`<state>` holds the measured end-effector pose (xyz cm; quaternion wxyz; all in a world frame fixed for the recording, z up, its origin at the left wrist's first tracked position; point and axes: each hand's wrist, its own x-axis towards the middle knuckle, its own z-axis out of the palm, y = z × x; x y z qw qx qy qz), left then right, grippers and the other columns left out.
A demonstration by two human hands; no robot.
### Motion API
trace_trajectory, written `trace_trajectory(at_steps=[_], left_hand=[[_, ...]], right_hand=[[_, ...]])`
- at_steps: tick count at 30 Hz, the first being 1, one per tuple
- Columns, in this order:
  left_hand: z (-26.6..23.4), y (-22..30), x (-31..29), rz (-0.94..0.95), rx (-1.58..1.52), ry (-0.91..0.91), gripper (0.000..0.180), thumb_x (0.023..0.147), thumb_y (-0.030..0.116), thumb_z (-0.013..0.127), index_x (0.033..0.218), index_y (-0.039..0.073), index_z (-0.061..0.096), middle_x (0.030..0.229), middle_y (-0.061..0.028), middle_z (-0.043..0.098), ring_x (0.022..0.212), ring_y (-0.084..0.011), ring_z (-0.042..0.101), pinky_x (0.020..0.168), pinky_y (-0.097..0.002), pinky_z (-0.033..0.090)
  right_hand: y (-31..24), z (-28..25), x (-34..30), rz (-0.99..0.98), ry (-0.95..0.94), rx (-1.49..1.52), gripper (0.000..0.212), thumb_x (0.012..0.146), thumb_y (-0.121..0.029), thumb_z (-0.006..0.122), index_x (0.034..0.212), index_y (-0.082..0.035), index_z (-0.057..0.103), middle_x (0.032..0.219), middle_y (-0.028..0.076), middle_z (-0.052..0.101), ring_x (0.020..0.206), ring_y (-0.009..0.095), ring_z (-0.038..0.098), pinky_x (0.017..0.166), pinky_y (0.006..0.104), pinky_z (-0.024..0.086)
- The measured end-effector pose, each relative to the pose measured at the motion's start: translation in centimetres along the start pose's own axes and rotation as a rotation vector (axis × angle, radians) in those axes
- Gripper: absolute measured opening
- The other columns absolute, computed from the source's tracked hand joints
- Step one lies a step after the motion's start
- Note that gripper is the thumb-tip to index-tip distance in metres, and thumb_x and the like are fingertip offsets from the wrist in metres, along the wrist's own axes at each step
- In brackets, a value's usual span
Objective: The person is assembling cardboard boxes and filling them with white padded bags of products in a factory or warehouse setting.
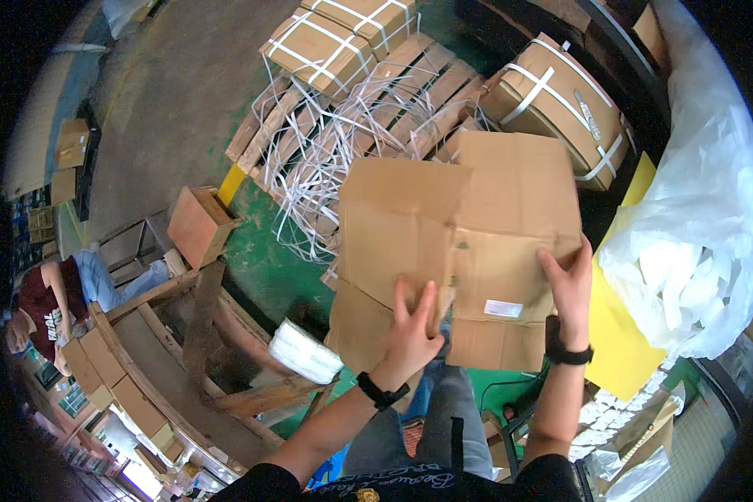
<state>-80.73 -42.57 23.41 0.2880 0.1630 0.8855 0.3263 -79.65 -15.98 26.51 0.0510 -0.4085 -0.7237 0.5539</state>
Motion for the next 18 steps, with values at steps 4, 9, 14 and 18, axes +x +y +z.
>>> trace_trajectory(at_steps=[4, 9, 14, 18], left_hand=[[4.4, 1.2, 0.9, 0.058, -0.135, -0.06, 0.095, 0.059, 0.011, 0.077, 0.14, 0.021, 0.028, 0.143, -0.0307, -0.007, 0.116, -0.0491, 0.041, 0.081, -0.0417, 0.05], [7.0, -0.9, 2.8, 0.043, -0.098, -0.035, 0.088, 0.063, 0.011, 0.074, 0.139, 0.023, 0.03, 0.144, -0.0297, -0.001, 0.113, -0.0456, 0.044, 0.088, -0.0429, 0.044], [4.4, -3.2, 4.2, 0.064, 0.246, -0.045, 0.079, 0.065, 0.023, 0.074, 0.135, 0.033, 0.038, 0.139, -0.0141, 0.025, 0.102, -0.0375, 0.046, 0.081, -0.0425, 0.047], [2.8, -5.7, 5.2, 0.056, 0.443, -0.077, 0.083, 0.064, 0.024, 0.075, 0.135, 0.036, 0.035, 0.135, -0.0094, 0.029, 0.103, -0.034, 0.047, 0.081, -0.0427, 0.047]], right_hand=[[3.8, -1.8, -2.4, -0.082, 0.335, -0.278, 0.046, 0.076, -0.018, 0.073, 0.108, 0.003, 0.047, 0.091, 0.009, 0.057, 0.082, 0.016, 0.053, 0.074, 0.0288, 0.045], [5.9, 0.0, -2.4, -0.052, 0.55, -0.612, 0.049, 0.074, -0.028, 0.073, 0.105, 0.003, 0.05, 0.088, 0.02, 0.06, 0.081, 0.034, 0.059, 0.073, 0.0363, 0.047], [6.2, -0.6, -0.8, -0.033, 0.52, -0.566, 0.054, 0.072, -0.028, 0.073, 0.11, 0.002, 0.049, 0.098, 0.022, 0.061, 0.091, 0.038, 0.059, 0.077, 0.0386, 0.047], [6.0, 2.7, -1.1, 0.014, 0.43, -0.459, 0.046, 0.073, -0.025, 0.072, 0.105, -0.002, 0.049, 0.092, 0.022, 0.061, 0.086, 0.038, 0.059, 0.071, 0.0388, 0.048]])
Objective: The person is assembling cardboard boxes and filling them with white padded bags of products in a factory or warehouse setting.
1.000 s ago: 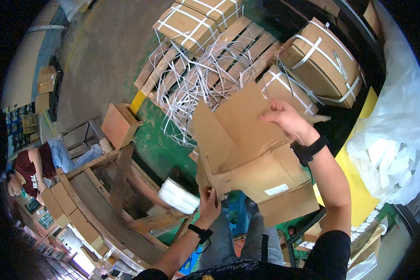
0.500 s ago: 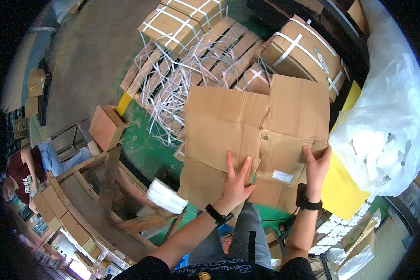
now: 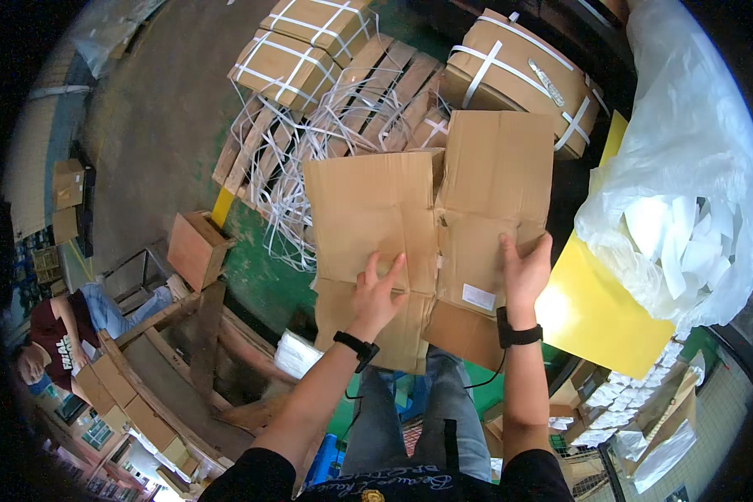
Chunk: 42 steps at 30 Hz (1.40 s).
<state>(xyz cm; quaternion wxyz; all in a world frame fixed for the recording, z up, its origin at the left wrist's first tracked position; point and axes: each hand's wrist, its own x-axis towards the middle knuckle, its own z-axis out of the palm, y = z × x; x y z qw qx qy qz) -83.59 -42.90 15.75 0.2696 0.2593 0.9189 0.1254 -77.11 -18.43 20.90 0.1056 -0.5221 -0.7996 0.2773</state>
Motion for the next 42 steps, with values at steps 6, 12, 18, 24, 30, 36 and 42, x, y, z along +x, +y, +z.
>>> trace_trajectory(at_steps=[6, 12, 18, 24, 30, 36, 42], left_hand=[[2.7, -1.8, 3.5, -0.126, 0.085, -0.25, 0.078, 0.068, 0.022, 0.072, 0.135, 0.033, 0.034, 0.133, -0.0097, 0.032, 0.107, -0.0326, 0.047, 0.084, -0.0428, 0.046], [0.4, -4.6, 4.9, 0.109, -0.151, 0.203, 0.045, 0.072, 0.011, 0.062, 0.116, 0.01, 0.054, 0.111, -0.0132, 0.054, 0.101, -0.0323, 0.052, 0.082, -0.045, 0.045], [-15.6, -4.7, 15.3, 0.385, -0.084, 0.606, 0.027, 0.079, 0.007, 0.05, 0.104, 0.003, 0.06, 0.101, -0.0181, 0.061, 0.096, -0.035, 0.056, 0.082, -0.0426, 0.044], [-16.3, -5.3, 22.9, 0.062, 0.587, -0.497, 0.022, 0.076, 0.013, 0.055, 0.095, 0.009, 0.066, 0.095, -0.0137, 0.064, 0.082, -0.0335, 0.062, 0.07, -0.0428, 0.05], [-11.1, -11.4, 22.5, 0.125, 0.922, -0.677, 0.03, 0.075, 0.016, 0.061, 0.105, 0.014, 0.064, 0.105, -0.0085, 0.062, 0.096, -0.0315, 0.06, 0.069, -0.0478, 0.05], [-9.0, -14.3, 18.9, 0.156, 0.57, -1.1, 0.034, 0.079, 0.024, 0.059, 0.108, 0.008, 0.061, 0.11, -0.0181, 0.061, 0.098, -0.0359, 0.059, 0.079, -0.0421, 0.049], [-7.3, -12.4, 15.8, 0.176, 0.022, -1.17, 0.046, 0.084, 0.033, 0.053, 0.122, 0.008, 0.051, 0.111, -0.0213, 0.059, 0.101, -0.0358, 0.058, 0.083, -0.0413, 0.046]], right_hand=[[3.9, 5.8, -3.4, -0.022, 0.074, -0.015, 0.038, 0.077, -0.019, 0.068, 0.103, -0.002, 0.047, 0.088, 0.022, 0.059, 0.081, 0.04, 0.058, 0.066, 0.0406, 0.047], [6.4, 5.0, -4.2, 0.132, 0.031, 0.445, 0.029, 0.08, -0.004, 0.064, 0.104, 0.0, 0.049, 0.095, 0.009, 0.06, 0.084, 0.016, 0.056, 0.076, 0.0286, 0.045], [6.6, 3.5, -7.5, 0.16, 0.036, 0.583, 0.026, 0.083, -0.003, 0.062, 0.105, 0.002, 0.049, 0.1, 0.009, 0.059, 0.088, 0.016, 0.056, 0.079, 0.0281, 0.044], [7.1, 1.9, -11.5, 0.255, -0.058, 0.67, 0.024, 0.085, -0.002, 0.06, 0.106, 0.003, 0.05, 0.099, 0.009, 0.061, 0.089, 0.015, 0.058, 0.079, 0.0266, 0.046], [6.6, -0.1, -13.0, 0.268, -0.063, 0.652, 0.021, 0.082, 0.001, 0.061, 0.102, 0.002, 0.055, 0.098, 0.008, 0.061, 0.089, 0.015, 0.058, 0.079, 0.0272, 0.046], [9.2, -1.7, -16.1, 0.047, -0.186, 0.343, 0.024, 0.077, 0.003, 0.064, 0.1, -0.002, 0.058, 0.097, 0.011, 0.06, 0.087, 0.022, 0.059, 0.077, 0.0297, 0.047], [8.4, -3.4, -15.3, 0.149, -0.133, 0.346, 0.022, 0.078, 0.003, 0.064, 0.098, -0.002, 0.057, 0.099, 0.011, 0.059, 0.087, 0.021, 0.058, 0.078, 0.0308, 0.047]])
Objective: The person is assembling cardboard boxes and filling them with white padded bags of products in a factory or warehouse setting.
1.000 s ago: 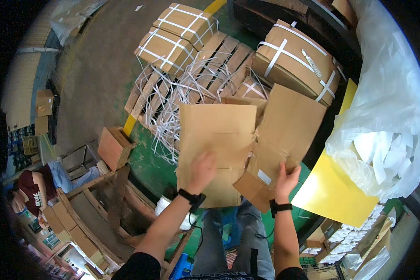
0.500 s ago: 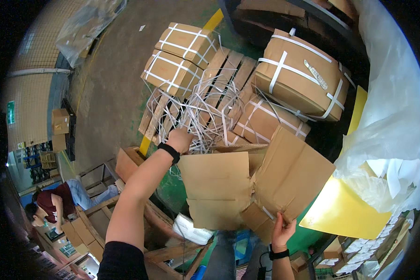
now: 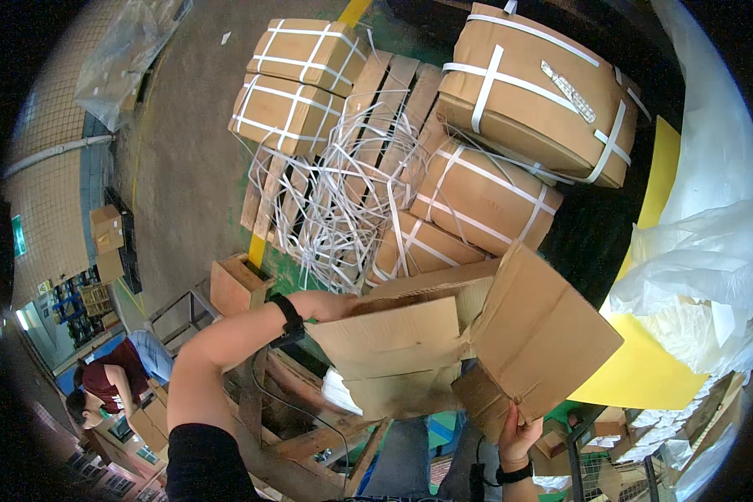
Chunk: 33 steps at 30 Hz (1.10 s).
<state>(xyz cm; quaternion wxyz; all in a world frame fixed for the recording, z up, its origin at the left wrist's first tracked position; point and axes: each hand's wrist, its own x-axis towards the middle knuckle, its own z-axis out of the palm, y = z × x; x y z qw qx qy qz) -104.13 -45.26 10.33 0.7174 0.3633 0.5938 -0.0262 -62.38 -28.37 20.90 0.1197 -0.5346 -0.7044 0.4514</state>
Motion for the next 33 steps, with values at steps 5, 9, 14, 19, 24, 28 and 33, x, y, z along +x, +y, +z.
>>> trace_trajectory(at_steps=[5, 9, 14, 19, 24, 28, 33], left_hand=[[-1.5, 1.4, -1.5, -0.099, 0.41, 0.031, 0.036, 0.081, 0.028, 0.053, 0.104, 0.002, 0.058, 0.094, -0.0228, 0.062, 0.088, -0.0361, 0.06, 0.075, -0.0419, 0.047], [-5.1, -2.9, -1.8, -0.136, 0.049, 0.412, 0.027, 0.069, 0.024, 0.066, 0.079, -0.001, 0.063, 0.075, -0.0183, 0.063, 0.07, -0.0297, 0.063, 0.061, -0.0372, 0.048], [-5.6, -8.6, -0.2, -0.391, -0.297, 1.029, 0.031, 0.069, 0.029, 0.07, 0.081, 0.001, 0.065, 0.07, -0.0133, 0.065, 0.067, -0.0241, 0.063, 0.062, -0.0328, 0.048], [-2.3, -15.2, -1.6, -0.48, -0.941, 1.774, 0.045, 0.077, 0.034, 0.067, 0.102, -0.002, 0.059, 0.091, -0.0123, 0.064, 0.086, -0.019, 0.061, 0.075, -0.0292, 0.046], [9.9, -10.5, 1.5, -0.029, -1.333, 1.171, 0.069, 0.079, 0.027, 0.067, 0.131, -0.002, 0.033, 0.122, -0.0104, 0.05, 0.109, -0.0191, 0.049, 0.09, -0.0302, 0.04], [16.0, -9.5, 2.4, -0.197, -1.266, 0.935, 0.055, 0.074, 0.019, 0.073, 0.119, -0.001, 0.05, 0.111, -0.0084, 0.059, 0.099, -0.016, 0.055, 0.085, -0.0289, 0.043], [15.9, -10.3, 4.1, -0.216, -1.214, 1.186, 0.042, 0.069, 0.019, 0.078, 0.102, -0.001, 0.061, 0.097, -0.0071, 0.066, 0.082, -0.0149, 0.061, 0.074, -0.0275, 0.047]], right_hand=[[1.8, -0.2, -0.1, -0.124, -0.068, -0.091, 0.022, 0.077, 0.002, 0.064, 0.097, 0.0, 0.057, 0.096, 0.014, 0.06, 0.087, 0.029, 0.06, 0.076, 0.0343, 0.047], [1.2, 1.1, 1.6, -0.041, -0.097, -0.079, 0.02, 0.08, 0.004, 0.062, 0.099, -0.001, 0.057, 0.098, 0.01, 0.06, 0.09, 0.019, 0.058, 0.08, 0.0302, 0.045], [1.9, 6.4, 7.0, -0.139, -0.153, -0.066, 0.034, 0.079, -0.001, 0.062, 0.11, 0.003, 0.049, 0.096, 0.021, 0.059, 0.089, 0.037, 0.059, 0.076, 0.0399, 0.047], [-0.2, 14.2, 12.8, -0.029, -0.008, 0.184, 0.053, 0.075, -0.011, 0.07, 0.117, 0.004, 0.042, 0.114, 0.023, 0.05, 0.106, 0.038, 0.05, 0.088, 0.0366, 0.042], [9.6, 16.9, 19.4, 0.128, -0.005, -0.188, 0.076, 0.068, -0.035, 0.076, 0.125, -0.002, 0.038, 0.12, 0.021, 0.049, 0.111, 0.036, 0.048, 0.093, 0.0425, 0.039], [7.3, 19.5, 20.2, 0.428, -0.101, -0.48, 0.085, 0.064, -0.055, 0.071, 0.125, -0.005, 0.039, 0.121, 0.017, 0.052, 0.113, 0.032, 0.05, 0.092, 0.0459, 0.038], [6.7, 18.6, 19.4, 0.314, -0.12, -0.504, 0.083, 0.067, -0.056, 0.068, 0.123, -0.002, 0.039, 0.114, 0.021, 0.055, 0.107, 0.036, 0.053, 0.09, 0.0439, 0.041]])
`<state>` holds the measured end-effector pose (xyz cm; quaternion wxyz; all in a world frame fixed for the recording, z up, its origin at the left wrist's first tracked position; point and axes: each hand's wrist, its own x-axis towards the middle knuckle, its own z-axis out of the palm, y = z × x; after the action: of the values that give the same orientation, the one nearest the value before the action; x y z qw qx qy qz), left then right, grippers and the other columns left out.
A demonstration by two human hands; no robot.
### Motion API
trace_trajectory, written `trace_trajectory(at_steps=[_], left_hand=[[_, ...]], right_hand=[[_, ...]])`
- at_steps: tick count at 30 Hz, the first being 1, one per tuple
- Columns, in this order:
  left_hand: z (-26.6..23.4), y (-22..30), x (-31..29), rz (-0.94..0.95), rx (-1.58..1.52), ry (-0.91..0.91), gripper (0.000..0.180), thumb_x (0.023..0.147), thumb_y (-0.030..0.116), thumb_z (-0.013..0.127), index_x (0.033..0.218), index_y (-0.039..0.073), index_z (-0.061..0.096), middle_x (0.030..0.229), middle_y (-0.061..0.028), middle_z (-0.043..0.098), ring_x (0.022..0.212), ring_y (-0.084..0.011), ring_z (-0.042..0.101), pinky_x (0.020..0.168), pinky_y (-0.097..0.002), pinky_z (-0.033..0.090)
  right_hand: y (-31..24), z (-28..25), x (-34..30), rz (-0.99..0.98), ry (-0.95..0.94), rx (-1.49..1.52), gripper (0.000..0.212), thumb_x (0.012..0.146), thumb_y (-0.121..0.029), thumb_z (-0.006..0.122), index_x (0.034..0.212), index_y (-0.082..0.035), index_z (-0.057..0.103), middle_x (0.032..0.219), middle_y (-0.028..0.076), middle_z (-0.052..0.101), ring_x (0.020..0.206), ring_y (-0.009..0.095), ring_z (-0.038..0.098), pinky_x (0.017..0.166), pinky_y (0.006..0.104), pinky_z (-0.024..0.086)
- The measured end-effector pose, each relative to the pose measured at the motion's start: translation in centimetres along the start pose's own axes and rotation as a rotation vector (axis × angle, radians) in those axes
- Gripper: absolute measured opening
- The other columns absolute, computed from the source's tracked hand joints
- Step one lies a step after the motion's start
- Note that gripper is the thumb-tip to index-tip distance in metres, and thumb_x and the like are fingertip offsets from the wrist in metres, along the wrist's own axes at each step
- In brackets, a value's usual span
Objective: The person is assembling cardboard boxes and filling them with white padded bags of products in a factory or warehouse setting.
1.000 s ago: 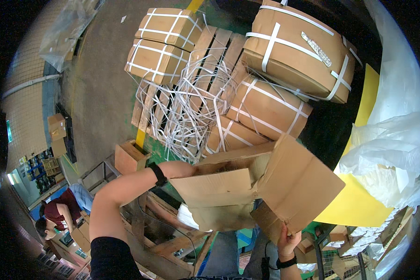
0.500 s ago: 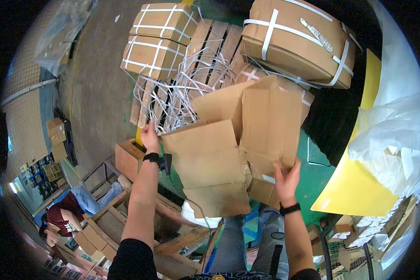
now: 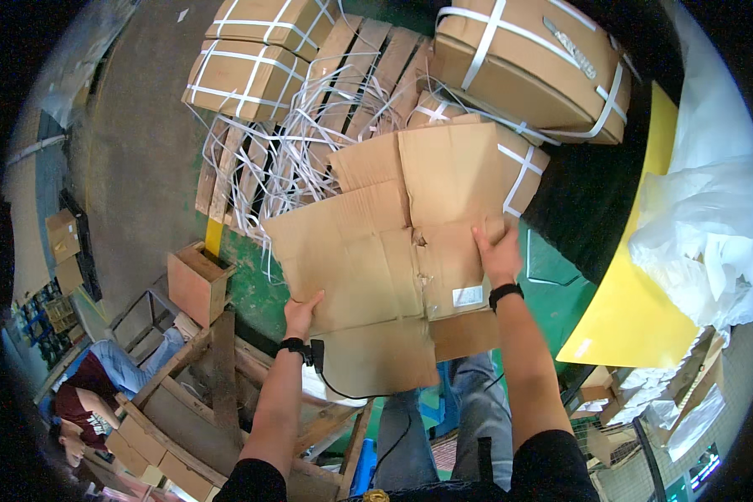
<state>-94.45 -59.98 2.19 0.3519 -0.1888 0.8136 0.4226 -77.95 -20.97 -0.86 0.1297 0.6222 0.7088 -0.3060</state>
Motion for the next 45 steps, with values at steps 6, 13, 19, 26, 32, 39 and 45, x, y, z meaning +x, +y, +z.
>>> trace_trajectory(at_steps=[6, 13, 19, 26, 32, 39, 45], left_hand=[[-9.6, 0.9, -0.2, -0.124, 0.396, 0.092, 0.045, 0.068, 0.021, 0.078, 0.102, -0.003, 0.062, 0.093, -0.0092, 0.067, 0.079, -0.0152, 0.062, 0.072, -0.0281, 0.048], [-19.8, 12.7, -15.5, 0.151, -0.377, -0.096, 0.034, 0.073, 0.004, 0.071, 0.102, -0.009, 0.058, 0.092, -0.0126, 0.065, 0.081, -0.0201, 0.064, 0.073, -0.0306, 0.052], [-27.0, 21.0, -21.3, 0.232, -0.265, -0.207, 0.053, 0.076, 0.012, 0.072, 0.119, -0.006, 0.047, 0.097, -0.0113, 0.062, 0.085, -0.0158, 0.06, 0.076, -0.0273, 0.048], [-35.3, 34.1, -34.5, 0.735, -0.383, 0.312, 0.048, 0.083, 0.014, 0.064, 0.124, 0.003, 0.042, 0.099, -0.0048, 0.058, 0.081, -0.0102, 0.058, 0.066, -0.0205, 0.045], [-28.0, 33.3, -45.6, 0.466, -0.557, 0.211, 0.034, 0.086, 0.034, 0.06, 0.107, 0.008, 0.052, 0.092, -0.0054, 0.062, 0.084, -0.0171, 0.06, 0.069, -0.0286, 0.049], [-14.4, 29.8, -50.5, 0.023, -0.471, 0.241, 0.033, 0.084, 0.028, 0.064, 0.106, 0.005, 0.053, 0.097, -0.0048, 0.057, 0.086, -0.018, 0.058, 0.07, -0.0341, 0.049], [-14.9, 28.4, -53.6, -0.266, -0.393, 0.2, 0.042, 0.094, 0.02, 0.043, 0.134, 0.012, 0.036, 0.13, -0.0097, 0.048, 0.116, -0.0243, 0.05, 0.096, -0.0381, 0.041]], right_hand=[[0.2, -6.3, -6.5, 0.066, -0.605, 0.567, 0.057, 0.069, -0.023, 0.077, 0.112, 0.006, 0.051, 0.095, 0.014, 0.064, 0.074, 0.019, 0.063, 0.057, 0.0299, 0.052], [-1.7, -19.7, -25.7, -0.065, -1.138, 0.974, 0.085, 0.074, -0.003, 0.07, 0.141, -0.01, 0.017, 0.135, 0.01, 0.041, 0.12, 0.02, 0.043, 0.098, 0.0362, 0.039], [-7.0, -29.9, -33.9, -0.3, -0.843, 1.124, 0.053, 0.077, 0.001, 0.066, 0.125, -0.002, 0.044, 0.116, 0.008, 0.058, 0.102, 0.017, 0.057, 0.088, 0.0321, 0.047], [-16.5, -41.3, -25.5, -0.631, -0.737, 1.353, 0.052, 0.077, 0.001, 0.064, 0.124, 0.0, 0.042, 0.114, 0.011, 0.057, 0.1, 0.022, 0.058, 0.085, 0.0365, 0.049], [-27.5, -45.0, -12.5, -0.729, -0.87, 1.667, 0.052, 0.078, 0.0, 0.063, 0.126, -0.001, 0.041, 0.115, 0.013, 0.056, 0.101, 0.025, 0.058, 0.088, 0.0381, 0.048], [-39.7, -45.9, 2.5, -0.374, -1.082, 1.815, 0.038, 0.087, -0.014, 0.056, 0.118, 0.004, 0.047, 0.113, 0.015, 0.057, 0.102, 0.026, 0.057, 0.087, 0.0395, 0.048], [-43.0, -39.8, 16.1, -0.233, -0.985, 1.943, 0.035, 0.09, -0.027, 0.051, 0.111, 0.001, 0.055, 0.106, 0.015, 0.061, 0.094, 0.025, 0.061, 0.084, 0.0369, 0.049]])
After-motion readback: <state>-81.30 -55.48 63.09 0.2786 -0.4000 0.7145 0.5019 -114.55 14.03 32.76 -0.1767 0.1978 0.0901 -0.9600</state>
